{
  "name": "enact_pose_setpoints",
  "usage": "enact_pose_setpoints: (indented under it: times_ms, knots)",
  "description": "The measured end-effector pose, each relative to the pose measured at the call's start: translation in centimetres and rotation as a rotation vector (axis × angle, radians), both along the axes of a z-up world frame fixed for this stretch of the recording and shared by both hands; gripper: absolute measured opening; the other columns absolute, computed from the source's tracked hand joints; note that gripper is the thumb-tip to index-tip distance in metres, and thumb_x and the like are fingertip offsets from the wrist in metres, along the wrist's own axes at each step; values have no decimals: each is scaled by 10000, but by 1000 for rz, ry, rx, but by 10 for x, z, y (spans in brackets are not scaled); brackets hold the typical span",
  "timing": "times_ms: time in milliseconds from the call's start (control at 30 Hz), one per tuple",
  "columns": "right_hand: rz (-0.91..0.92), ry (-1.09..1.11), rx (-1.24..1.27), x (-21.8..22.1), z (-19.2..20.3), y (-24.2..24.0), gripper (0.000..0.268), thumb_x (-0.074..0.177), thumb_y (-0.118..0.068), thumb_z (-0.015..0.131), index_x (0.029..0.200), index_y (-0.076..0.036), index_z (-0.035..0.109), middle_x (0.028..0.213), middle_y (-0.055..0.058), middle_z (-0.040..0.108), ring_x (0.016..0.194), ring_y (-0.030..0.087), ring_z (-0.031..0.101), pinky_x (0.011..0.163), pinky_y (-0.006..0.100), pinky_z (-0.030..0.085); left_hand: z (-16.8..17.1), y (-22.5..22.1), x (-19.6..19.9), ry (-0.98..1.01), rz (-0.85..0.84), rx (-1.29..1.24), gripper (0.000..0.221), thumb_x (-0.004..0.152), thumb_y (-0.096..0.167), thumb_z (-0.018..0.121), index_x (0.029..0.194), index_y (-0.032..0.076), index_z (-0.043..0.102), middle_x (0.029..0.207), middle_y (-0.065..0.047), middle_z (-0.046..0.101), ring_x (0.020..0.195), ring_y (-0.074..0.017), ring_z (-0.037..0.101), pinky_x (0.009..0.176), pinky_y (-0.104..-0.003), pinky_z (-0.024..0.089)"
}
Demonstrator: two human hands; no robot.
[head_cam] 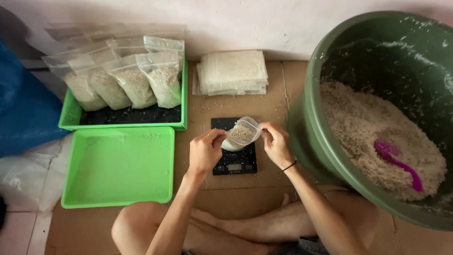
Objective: A person manually fills small plastic bags with a granular substance from a large tub, weighs each bag on a digital scale for accuracy, and then places the finished bags into a tray.
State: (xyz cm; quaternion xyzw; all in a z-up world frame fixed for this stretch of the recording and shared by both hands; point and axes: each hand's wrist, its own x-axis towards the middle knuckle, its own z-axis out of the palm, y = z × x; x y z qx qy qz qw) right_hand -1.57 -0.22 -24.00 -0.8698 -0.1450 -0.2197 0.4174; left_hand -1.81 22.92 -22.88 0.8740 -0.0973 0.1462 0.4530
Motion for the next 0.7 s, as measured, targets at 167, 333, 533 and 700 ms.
enact_pose_setpoints:
  times_ms: [167, 333, 533, 700]
  knots:
    - [51, 72, 42, 0, 0, -8, 74, 945, -97, 647, 1011, -109, 679, 878, 88, 705, 819, 267, 705, 790, 379, 558, 9, 1, 0, -37, -54, 24, 95, 882, 141, 705, 961, 189, 726, 791, 9, 718, 754, -219, 723, 670, -332, 579]
    - [90, 169, 91, -8, -5, -9, 179, 958, -122, 627, 1130, -110, 674, 946, 89, 714, 851, 252, 706, 791, 374, 572, 12, 10, -12, 47, -77, 82, 213, 884, 180, 701, 1095, 194, 673, 914, 9, 717, 863, -200, 734, 738, -362, 579]
    - [-49, 344, 34, -21, -55, -23, 263, 931, -103, 662, 1187, -67, 615, 999, 133, 707, 913, 306, 702, 781, 418, 579, -53, 25, -32, 424, 163, 20, 165, 854, 77, 668, 1010, 128, 680, 887, -87, 723, 810, -300, 740, 720, -423, 588]
    - [-115, 372, -94, -18, -86, -23, 149, 896, -39, 664, 1031, -102, 678, 881, 86, 719, 834, 267, 716, 741, 357, 588, -65, 16, -23, 566, 94, 245, 152, 856, 170, 608, 968, 243, 680, 896, -19, 726, 838, -354, 721, 763, -506, 578]
